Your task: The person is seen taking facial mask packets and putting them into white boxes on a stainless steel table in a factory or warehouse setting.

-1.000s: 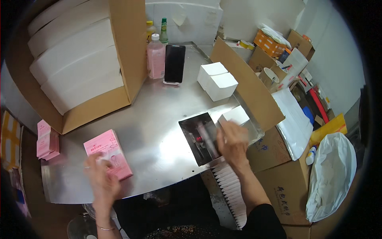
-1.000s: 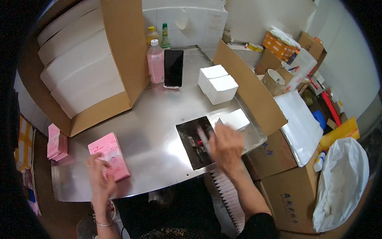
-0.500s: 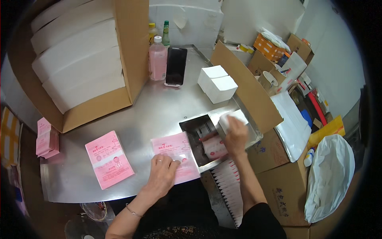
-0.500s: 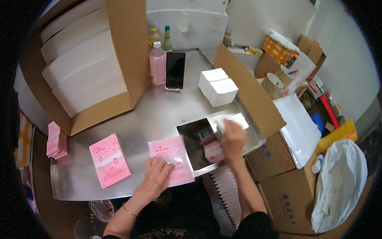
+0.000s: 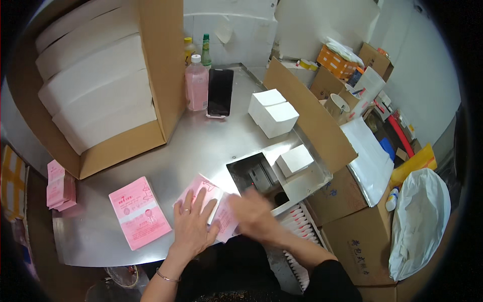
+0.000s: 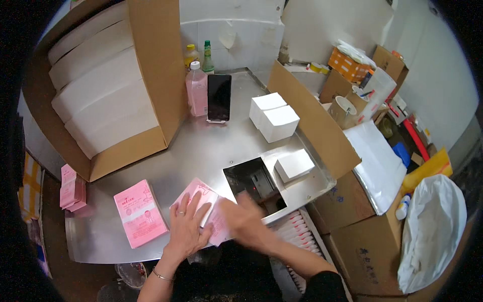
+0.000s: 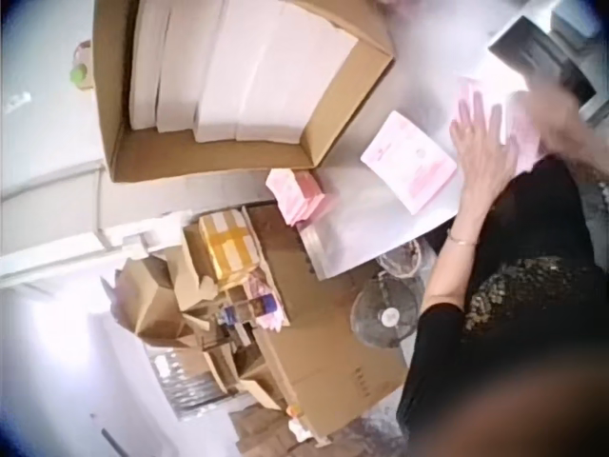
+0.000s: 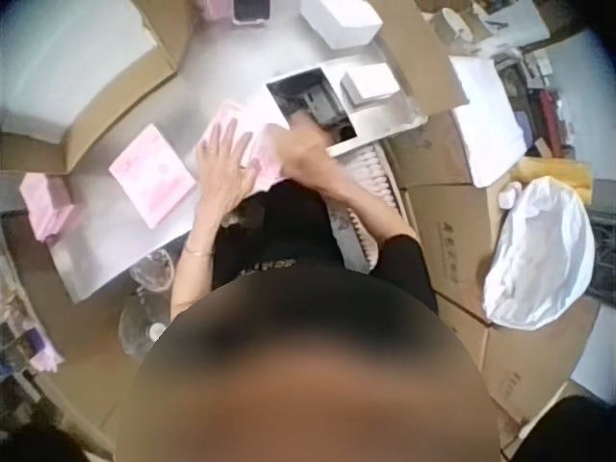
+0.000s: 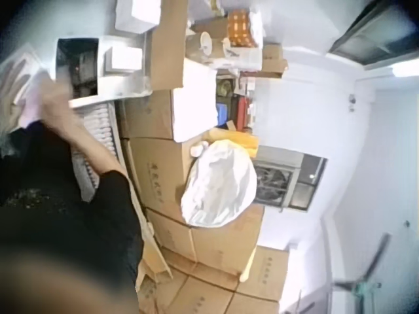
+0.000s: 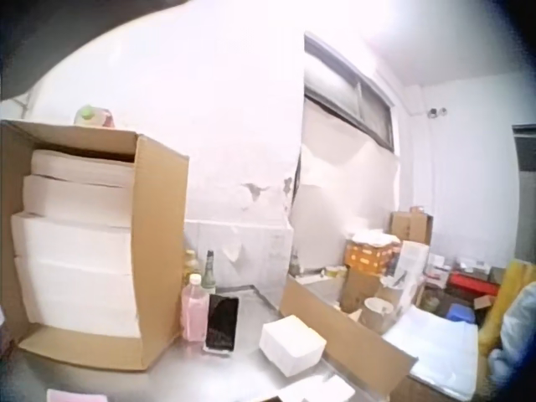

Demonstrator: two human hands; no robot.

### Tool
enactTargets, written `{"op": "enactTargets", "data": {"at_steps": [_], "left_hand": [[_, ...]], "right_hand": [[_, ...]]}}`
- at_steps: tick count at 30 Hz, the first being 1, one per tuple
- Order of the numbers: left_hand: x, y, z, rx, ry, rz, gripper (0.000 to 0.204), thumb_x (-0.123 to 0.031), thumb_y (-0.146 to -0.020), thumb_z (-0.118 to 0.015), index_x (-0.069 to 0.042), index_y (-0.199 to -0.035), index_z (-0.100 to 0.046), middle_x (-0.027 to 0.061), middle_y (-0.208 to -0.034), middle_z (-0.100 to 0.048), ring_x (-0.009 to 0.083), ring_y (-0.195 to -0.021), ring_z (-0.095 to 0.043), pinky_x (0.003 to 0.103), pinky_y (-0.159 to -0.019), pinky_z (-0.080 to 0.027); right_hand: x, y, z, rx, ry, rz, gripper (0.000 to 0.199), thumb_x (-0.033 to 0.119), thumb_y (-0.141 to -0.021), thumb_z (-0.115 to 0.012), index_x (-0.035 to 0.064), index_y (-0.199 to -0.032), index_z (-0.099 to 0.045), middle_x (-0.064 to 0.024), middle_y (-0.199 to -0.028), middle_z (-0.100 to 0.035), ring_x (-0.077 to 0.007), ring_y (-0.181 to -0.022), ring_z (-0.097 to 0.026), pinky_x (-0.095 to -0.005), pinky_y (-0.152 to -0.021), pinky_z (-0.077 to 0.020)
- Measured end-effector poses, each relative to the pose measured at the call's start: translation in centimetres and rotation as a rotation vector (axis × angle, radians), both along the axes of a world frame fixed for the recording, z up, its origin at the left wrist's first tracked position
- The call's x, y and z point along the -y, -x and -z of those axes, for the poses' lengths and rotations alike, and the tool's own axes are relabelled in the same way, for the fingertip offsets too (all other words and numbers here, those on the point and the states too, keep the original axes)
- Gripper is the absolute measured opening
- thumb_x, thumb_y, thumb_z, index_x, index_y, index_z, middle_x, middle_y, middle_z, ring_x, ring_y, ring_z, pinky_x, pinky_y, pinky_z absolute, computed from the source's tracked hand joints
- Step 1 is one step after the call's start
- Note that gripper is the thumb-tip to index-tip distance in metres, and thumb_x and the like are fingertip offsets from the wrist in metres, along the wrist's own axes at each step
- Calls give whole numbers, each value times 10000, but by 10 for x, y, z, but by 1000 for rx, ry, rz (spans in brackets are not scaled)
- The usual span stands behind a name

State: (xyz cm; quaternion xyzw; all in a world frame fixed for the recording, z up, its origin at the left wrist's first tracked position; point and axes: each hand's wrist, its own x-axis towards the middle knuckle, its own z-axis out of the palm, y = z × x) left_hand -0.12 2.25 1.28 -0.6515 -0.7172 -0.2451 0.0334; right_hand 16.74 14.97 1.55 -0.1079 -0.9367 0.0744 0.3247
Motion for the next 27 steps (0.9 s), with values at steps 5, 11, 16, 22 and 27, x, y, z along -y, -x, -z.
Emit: {"op": "enactTargets", "data": {"at_steps": [5,11,16,22,27], "left_hand": [[-4,-20,-17,-56,87,-201,540,-406,-786,-715,-150,-1254,-628,155,-1190,-553,323,-1031,-518,473,-803,-382],[-14,-15,-13,-235,-220,-56,648,-550,-686,-782,-95,-1124,-637,197,-1135,-510,381,-1050,-486,498,-863,-378],[-3,-13,-15,-165,-67,-41,570,-535,-731,-760,-68,-1027,-621,189,-1176,-535,372,-1085,-498,521,-875,-373],[0,-18,-18,-174,39,-74,440,-456,-836,-708,-60,-1009,-623,139,-1023,-552,304,-888,-530,439,-697,-434],[2,-19,-4,-27,45,-20,366,-292,-837,-699,-43,-1096,-625,160,-1010,-550,329,-886,-550,405,-674,-451]], "right_hand": [[-80,-39,-34,-1,-326,705,199,89,-879,-630,-21,-1044,-633,-140,-929,-609,-308,-868,-574,-470,-855,-416],[-109,-53,-11,64,-282,774,175,134,-889,-629,15,-762,-650,-122,-843,-573,-294,-876,-553,-445,-840,-406],[-111,-63,-3,-1,-121,724,115,106,-885,-628,26,-807,-652,-120,-847,-570,-305,-878,-553,-441,-775,-424],[-114,-74,-5,-49,-65,627,130,45,-849,-620,16,-966,-668,-140,-915,-590,-322,-930,-567,-439,-791,-440],[-111,-70,-8,-88,-174,640,330,1,-830,-600,11,-1153,-663,-183,-1050,-647,-370,-957,-595,-446,-835,-472]]}}
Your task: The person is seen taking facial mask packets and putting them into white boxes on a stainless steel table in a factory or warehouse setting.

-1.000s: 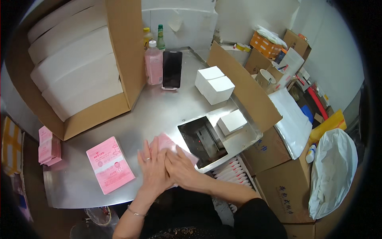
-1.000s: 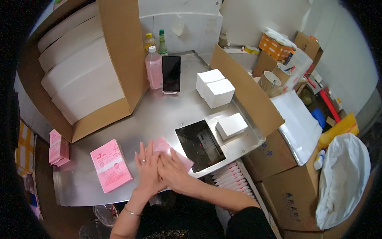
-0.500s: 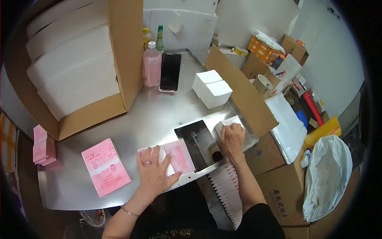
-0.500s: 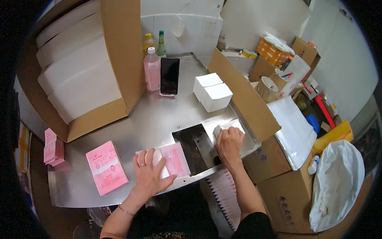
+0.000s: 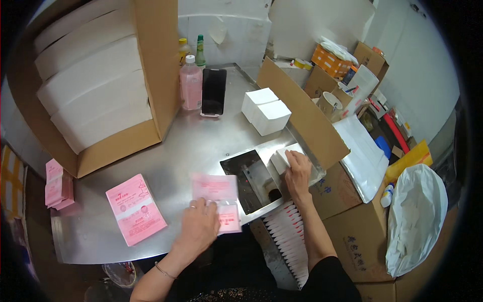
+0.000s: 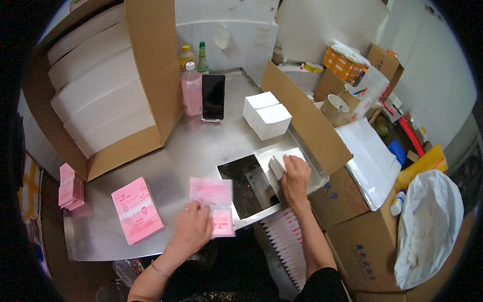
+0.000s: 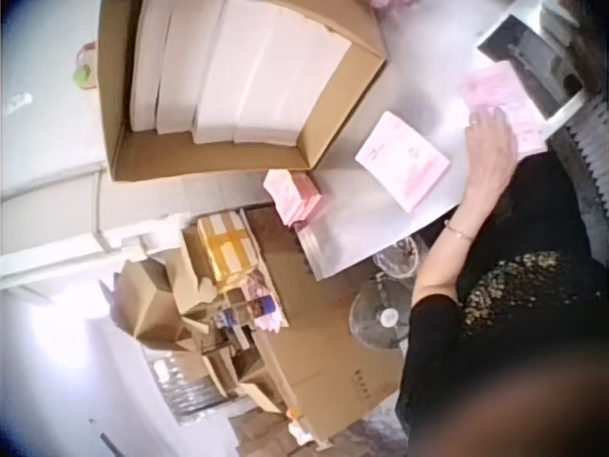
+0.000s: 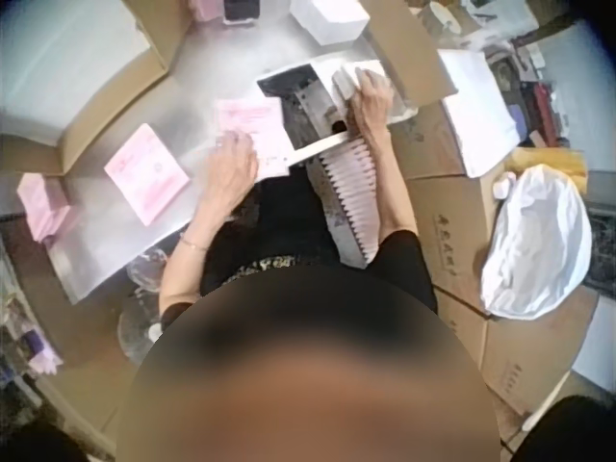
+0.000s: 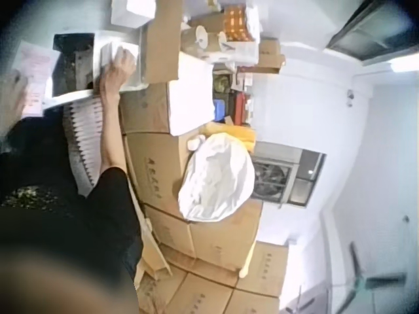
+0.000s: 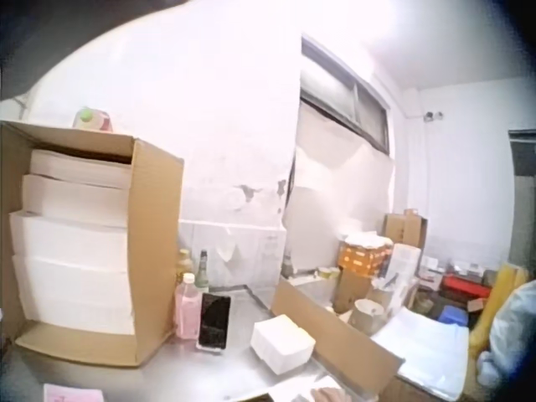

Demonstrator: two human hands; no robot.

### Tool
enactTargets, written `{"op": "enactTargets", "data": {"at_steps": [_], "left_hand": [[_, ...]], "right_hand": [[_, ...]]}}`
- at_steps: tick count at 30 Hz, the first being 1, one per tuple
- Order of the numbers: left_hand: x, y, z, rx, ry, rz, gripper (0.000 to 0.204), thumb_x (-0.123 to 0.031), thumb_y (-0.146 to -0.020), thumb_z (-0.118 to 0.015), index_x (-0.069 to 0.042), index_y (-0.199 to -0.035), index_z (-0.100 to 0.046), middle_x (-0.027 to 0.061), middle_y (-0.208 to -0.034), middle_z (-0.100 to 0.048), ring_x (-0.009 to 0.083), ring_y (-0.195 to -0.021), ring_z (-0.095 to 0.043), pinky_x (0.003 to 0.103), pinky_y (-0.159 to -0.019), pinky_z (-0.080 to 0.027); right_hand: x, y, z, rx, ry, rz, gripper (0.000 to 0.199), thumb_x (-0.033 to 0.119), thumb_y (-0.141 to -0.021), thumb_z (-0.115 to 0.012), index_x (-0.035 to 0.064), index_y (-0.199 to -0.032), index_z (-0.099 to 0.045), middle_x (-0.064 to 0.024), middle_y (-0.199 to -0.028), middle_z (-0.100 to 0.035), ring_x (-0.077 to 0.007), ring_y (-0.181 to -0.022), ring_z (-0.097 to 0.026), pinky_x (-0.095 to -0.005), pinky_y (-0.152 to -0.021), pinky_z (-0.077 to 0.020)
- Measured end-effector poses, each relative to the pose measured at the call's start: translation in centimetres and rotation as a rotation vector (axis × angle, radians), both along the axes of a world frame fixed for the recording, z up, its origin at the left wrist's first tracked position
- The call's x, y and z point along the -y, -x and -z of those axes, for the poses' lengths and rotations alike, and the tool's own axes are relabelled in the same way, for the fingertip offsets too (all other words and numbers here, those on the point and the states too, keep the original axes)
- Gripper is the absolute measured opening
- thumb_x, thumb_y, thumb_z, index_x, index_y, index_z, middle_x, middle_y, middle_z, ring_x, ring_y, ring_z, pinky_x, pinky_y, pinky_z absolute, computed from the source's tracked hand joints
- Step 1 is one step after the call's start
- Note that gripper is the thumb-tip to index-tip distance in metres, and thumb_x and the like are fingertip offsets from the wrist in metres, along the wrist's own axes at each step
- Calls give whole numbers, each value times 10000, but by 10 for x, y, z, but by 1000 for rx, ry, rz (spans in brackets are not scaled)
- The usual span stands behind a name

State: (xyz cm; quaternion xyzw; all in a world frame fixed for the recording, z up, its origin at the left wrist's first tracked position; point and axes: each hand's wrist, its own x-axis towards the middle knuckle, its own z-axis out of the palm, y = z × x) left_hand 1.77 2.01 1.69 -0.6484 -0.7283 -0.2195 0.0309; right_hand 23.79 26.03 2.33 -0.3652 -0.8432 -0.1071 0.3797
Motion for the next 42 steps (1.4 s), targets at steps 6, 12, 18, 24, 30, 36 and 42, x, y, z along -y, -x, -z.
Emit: {"op": "enactTargets", "data": {"at_steps": [6,12,18,24,30,36,42], "left_hand": [[9,12,-12,114,-14,16,606,-262,-678,-772,-74,-1224,-585,170,-1017,-532,357,-920,-559,463,-737,-460],[8,-10,-24,182,-41,68,749,-176,-724,-744,-56,-1408,-463,174,-989,-553,333,-866,-583,450,-739,-463],[51,10,-24,193,52,260,399,-52,-777,-699,-55,-1172,-645,129,-980,-583,315,-883,-595,436,-745,-452],[72,55,-35,79,-308,-192,188,25,-624,-636,-72,-778,-587,185,-1066,-576,394,-1016,-558,463,-858,-433],[102,97,-27,-98,-6,-364,193,-1,-799,-607,-46,-982,-565,144,-944,-538,344,-960,-517,495,-973,-355],[67,58,-44,257,-192,-118,184,8,-833,-592,-25,-1012,-564,142,-908,-537,351,-875,-534,409,-821,-434],[12,10,-1,16,-132,-15,146,-15,-846,-645,-40,-978,-591,146,-885,-552,333,-858,-540,429,-747,-410]], "right_hand": [[155,55,-10,139,139,-936,371,55,-850,-633,-37,-1209,-622,-274,-1136,-623,-392,-1129,-611,-582,-1095,-390],[94,117,30,579,310,-504,322,150,-848,-608,11,-1138,-627,-230,-1060,-619,-390,-1072,-601,-694,-1077,-299],[53,76,33,142,742,-182,184,76,-872,-544,-9,-979,-668,-244,-880,-688,-402,-859,-694,-506,-842,-550],[60,47,-2,229,302,-152,286,81,-816,-640,48,-1100,-659,-154,-856,-685,-373,-809,-665,-494,-742,-500],[6,12,9,220,-68,197,153,162,-877,-676,27,-946,-652,-144,-910,-598,-304,-952,-572,-434,-807,-435],[6,11,8,59,87,117,154,153,-912,-618,21,-846,-664,-135,-881,-577,-305,-889,-556,-433,-769,-429],[1,4,12,31,148,78,138,87,-858,-614,15,-960,-672,-138,-883,-573,-317,-910,-555,-441,-759,-430]]}}
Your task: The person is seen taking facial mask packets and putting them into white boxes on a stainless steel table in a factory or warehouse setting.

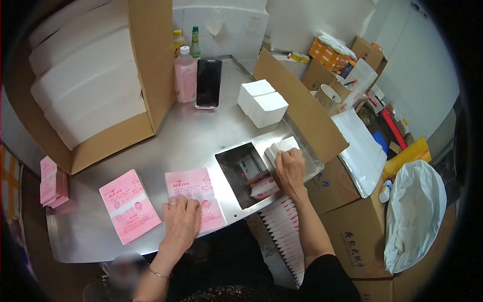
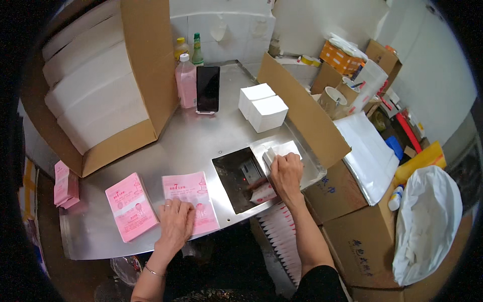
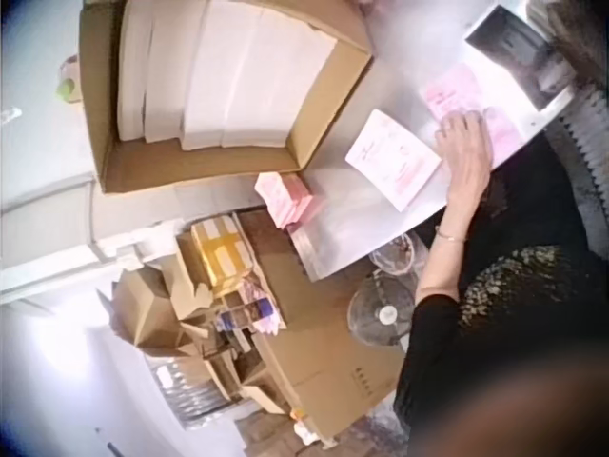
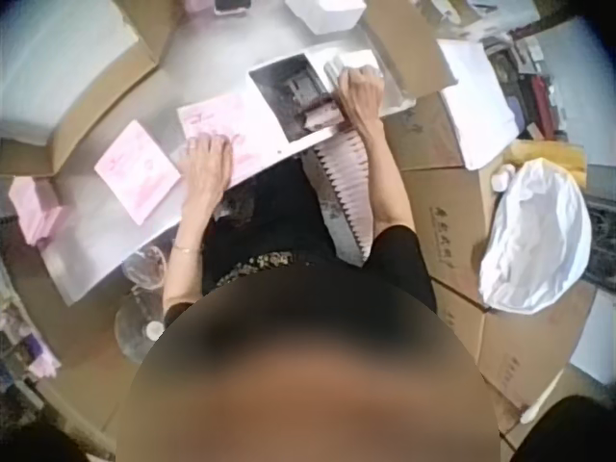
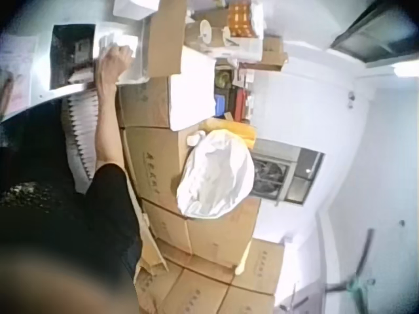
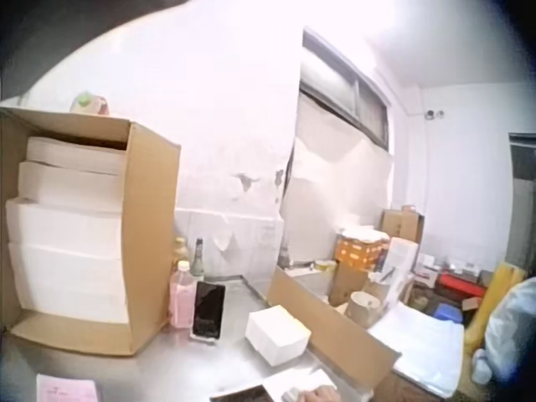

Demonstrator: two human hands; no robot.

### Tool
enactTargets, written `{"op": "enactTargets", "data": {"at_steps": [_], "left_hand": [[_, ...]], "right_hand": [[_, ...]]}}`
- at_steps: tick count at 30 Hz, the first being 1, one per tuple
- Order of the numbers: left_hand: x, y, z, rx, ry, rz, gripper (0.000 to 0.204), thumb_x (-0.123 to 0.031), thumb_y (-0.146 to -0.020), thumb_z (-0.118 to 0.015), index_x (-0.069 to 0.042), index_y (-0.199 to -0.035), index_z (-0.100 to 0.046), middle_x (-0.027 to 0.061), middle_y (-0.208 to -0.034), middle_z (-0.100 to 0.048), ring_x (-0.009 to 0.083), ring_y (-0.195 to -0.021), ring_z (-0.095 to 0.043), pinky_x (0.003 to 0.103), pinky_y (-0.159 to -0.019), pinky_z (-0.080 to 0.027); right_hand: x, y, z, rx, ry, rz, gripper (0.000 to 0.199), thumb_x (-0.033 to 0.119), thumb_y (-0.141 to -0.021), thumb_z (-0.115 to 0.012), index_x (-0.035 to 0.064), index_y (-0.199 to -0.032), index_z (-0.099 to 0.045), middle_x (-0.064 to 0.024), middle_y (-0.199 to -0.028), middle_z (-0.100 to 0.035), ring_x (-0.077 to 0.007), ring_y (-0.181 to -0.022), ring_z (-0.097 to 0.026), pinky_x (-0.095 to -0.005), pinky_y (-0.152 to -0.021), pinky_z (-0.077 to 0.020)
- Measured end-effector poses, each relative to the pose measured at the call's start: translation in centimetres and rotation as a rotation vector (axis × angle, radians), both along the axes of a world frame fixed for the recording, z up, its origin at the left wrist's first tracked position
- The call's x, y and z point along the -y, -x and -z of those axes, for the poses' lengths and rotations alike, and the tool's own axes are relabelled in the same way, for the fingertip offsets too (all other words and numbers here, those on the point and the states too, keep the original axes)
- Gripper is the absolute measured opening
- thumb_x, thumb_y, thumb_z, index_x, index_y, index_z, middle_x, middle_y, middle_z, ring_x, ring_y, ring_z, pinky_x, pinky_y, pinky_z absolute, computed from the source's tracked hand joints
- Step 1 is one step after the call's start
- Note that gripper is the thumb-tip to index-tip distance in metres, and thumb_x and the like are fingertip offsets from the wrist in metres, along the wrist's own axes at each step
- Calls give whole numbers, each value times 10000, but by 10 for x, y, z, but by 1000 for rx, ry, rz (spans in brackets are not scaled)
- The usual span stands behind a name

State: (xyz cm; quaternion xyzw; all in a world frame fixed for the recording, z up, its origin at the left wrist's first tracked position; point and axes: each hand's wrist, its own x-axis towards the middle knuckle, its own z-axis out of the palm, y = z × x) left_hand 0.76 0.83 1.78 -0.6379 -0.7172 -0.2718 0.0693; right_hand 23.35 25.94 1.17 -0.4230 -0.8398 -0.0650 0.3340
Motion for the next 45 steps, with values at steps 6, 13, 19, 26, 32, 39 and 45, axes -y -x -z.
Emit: {"op": "enactTargets", "data": {"at_steps": [6,13,19,26,32,39,45], "left_hand": [[-11,-21,7,201,-20,220,286,-47,-797,-693,-12,-1064,-596,180,-1114,-551,361,-1014,-540,459,-815,-441],[5,0,0,98,110,8,697,-304,-661,-780,-58,-1283,-582,229,-1436,-449,427,-1284,-450,523,-983,-354],[-17,-7,1,-61,-24,-101,764,-388,-672,-769,-18,-1308,-561,207,-1573,-320,474,-1389,-323,586,-1010,-318],[-6,-10,-5,-130,59,-177,566,-412,-766,-709,-157,-1266,-639,182,-1260,-545,365,-1026,-495,486,-817,-357],[-13,-1,-12,-215,32,-144,512,-520,-791,-705,-99,-1079,-653,168,-1092,-551,337,-941,-521,473,-743,-370],[-11,-22,-17,-30,284,51,429,-339,-836,-693,-57,-1149,-609,203,-1075,-529,363,-988,-543,494,-755,-518],[-3,10,-17,93,194,52,622,-252,-711,-741,-92,-1291,-582,174,-1040,-499,347,-938,-530,425,-673,-473]], "right_hand": [[15,13,-4,-111,-112,-152,331,7,-827,-578,-10,-1151,-642,-192,-1065,-625,-376,-979,-598,-484,-861,-461],[147,68,7,42,8,-822,347,121,-801,-642,-50,-1103,-646,-183,-1032,-634,-352,-981,-629,-639,-1029,-408],[136,107,3,142,157,-848,238,87,-759,-619,-42,-959,-621,-191,-962,-610,-362,-970,-623,-586,-1110,-311],[20,17,-13,190,-173,118,275,146,-851,-674,-4,-1077,-626,-143,-979,-610,-309,-927,-577,-464,-836,-415],[1,5,3,114,-83,77,91,113,-890,-642,27,-874,-666,-118,-905,-592,-305,-880,-564,-453,-792,-422],[13,5,-3,-95,-87,-148,385,-31,-788,-585,-48,-1172,-615,-198,-1119,-622,-359,-1010,-589,-481,-859,-452],[176,50,-2,122,-74,-887,464,76,-788,-651,-2,-1244,-621,-238,-1131,-620,-396,-1134,-617,-688,-1078,-333]]}}
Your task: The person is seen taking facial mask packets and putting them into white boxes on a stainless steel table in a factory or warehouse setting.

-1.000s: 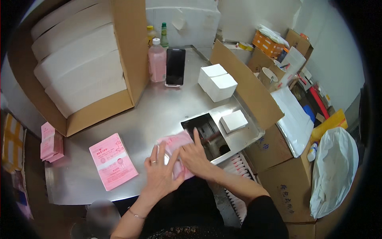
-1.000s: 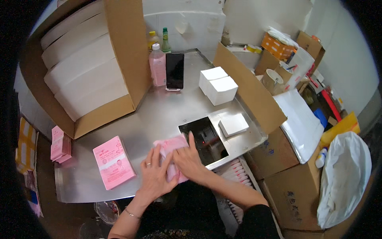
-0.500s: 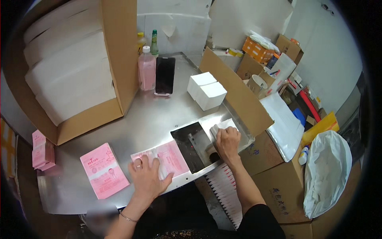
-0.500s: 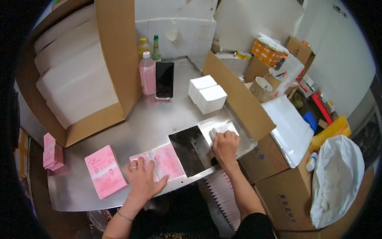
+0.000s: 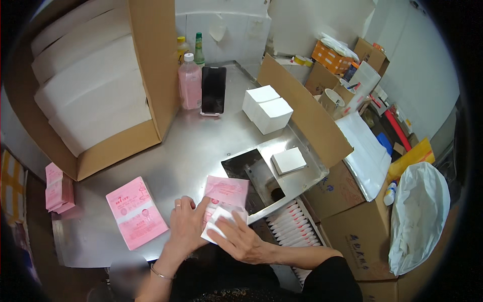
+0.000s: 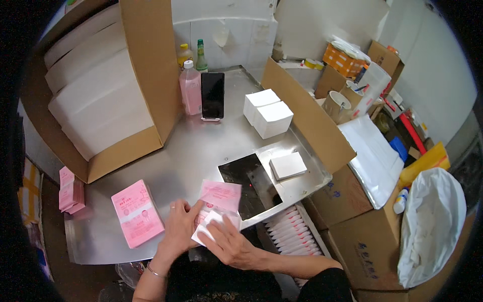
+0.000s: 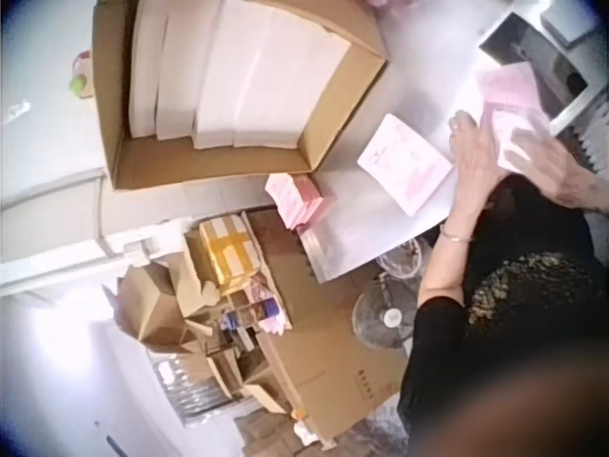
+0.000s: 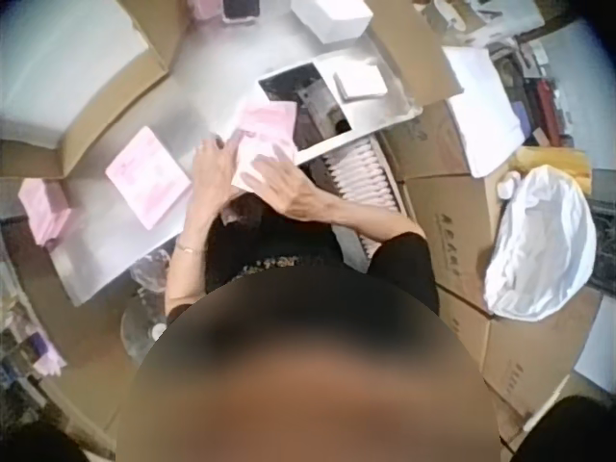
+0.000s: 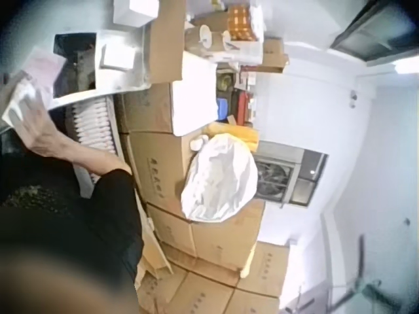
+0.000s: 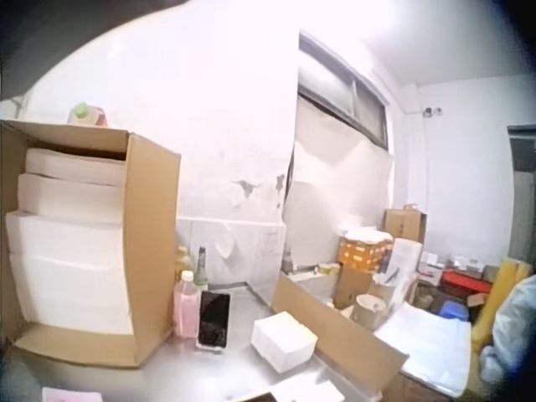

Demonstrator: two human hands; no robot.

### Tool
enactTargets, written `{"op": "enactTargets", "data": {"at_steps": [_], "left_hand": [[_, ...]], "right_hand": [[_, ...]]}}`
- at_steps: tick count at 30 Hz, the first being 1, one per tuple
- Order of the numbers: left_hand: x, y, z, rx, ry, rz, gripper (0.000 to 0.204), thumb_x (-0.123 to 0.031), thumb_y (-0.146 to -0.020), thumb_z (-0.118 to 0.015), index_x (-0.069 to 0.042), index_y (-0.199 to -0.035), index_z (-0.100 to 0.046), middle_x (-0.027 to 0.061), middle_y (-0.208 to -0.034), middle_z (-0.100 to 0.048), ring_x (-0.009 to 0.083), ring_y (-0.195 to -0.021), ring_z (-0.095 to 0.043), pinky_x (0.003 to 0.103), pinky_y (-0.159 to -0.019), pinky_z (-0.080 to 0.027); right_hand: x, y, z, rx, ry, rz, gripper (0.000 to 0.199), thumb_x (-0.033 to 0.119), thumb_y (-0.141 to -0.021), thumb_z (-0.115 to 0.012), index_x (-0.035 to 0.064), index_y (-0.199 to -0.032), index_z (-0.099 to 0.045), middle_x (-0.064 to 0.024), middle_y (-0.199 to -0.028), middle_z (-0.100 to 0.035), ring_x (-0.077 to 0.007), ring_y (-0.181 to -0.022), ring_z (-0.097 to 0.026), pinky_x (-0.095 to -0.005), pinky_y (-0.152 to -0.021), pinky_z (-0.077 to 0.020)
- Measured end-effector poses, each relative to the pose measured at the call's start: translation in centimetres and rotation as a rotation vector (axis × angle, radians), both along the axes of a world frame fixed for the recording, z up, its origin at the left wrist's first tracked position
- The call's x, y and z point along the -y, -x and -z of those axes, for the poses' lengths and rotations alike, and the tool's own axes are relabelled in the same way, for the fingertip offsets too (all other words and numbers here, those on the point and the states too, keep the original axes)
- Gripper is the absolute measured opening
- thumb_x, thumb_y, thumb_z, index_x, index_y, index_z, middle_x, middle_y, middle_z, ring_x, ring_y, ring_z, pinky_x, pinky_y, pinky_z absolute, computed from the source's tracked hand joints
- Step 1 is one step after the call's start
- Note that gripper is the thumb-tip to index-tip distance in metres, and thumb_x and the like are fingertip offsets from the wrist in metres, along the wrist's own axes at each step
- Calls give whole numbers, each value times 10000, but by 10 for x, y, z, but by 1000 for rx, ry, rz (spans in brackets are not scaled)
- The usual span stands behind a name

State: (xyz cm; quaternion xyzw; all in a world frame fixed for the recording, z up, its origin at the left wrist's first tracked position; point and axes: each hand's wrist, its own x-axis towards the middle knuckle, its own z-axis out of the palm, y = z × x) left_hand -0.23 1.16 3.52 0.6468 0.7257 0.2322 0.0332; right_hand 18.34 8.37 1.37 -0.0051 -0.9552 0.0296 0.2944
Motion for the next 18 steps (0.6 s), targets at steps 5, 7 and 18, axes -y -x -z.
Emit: {"op": "enactTargets", "data": {"at_steps": [5,7,18], "left_hand": [[-5,-39,4,64,-180,-37,697,-211,-736,-760,-76,-1381,-534,148,-955,-529,324,-857,-541,429,-699,-452],[3,-34,0,52,-69,-37,669,-135,-773,-737,-48,-1398,-517,142,-948,-544,311,-831,-551,431,-711,-455],[91,46,-25,-77,-325,-383,323,27,-626,-611,-92,-923,-571,194,-1117,-572,421,-1095,-519,525,-920,-403]], "right_hand": [[-71,58,24,156,76,385,304,155,-865,-578,27,-1133,-648,-194,-1024,-610,-366,-933,-615,-723,-1074,-260],[-94,65,35,183,191,449,264,152,-901,-542,51,-1123,-646,-196,-1023,-632,-376,-961,-616,-718,-1066,-261],[-126,-13,-12,-147,-141,794,114,172,-848,-683,81,-792,-643,-103,-789,-591,-308,-762,-586,-461,-692,-434]]}}
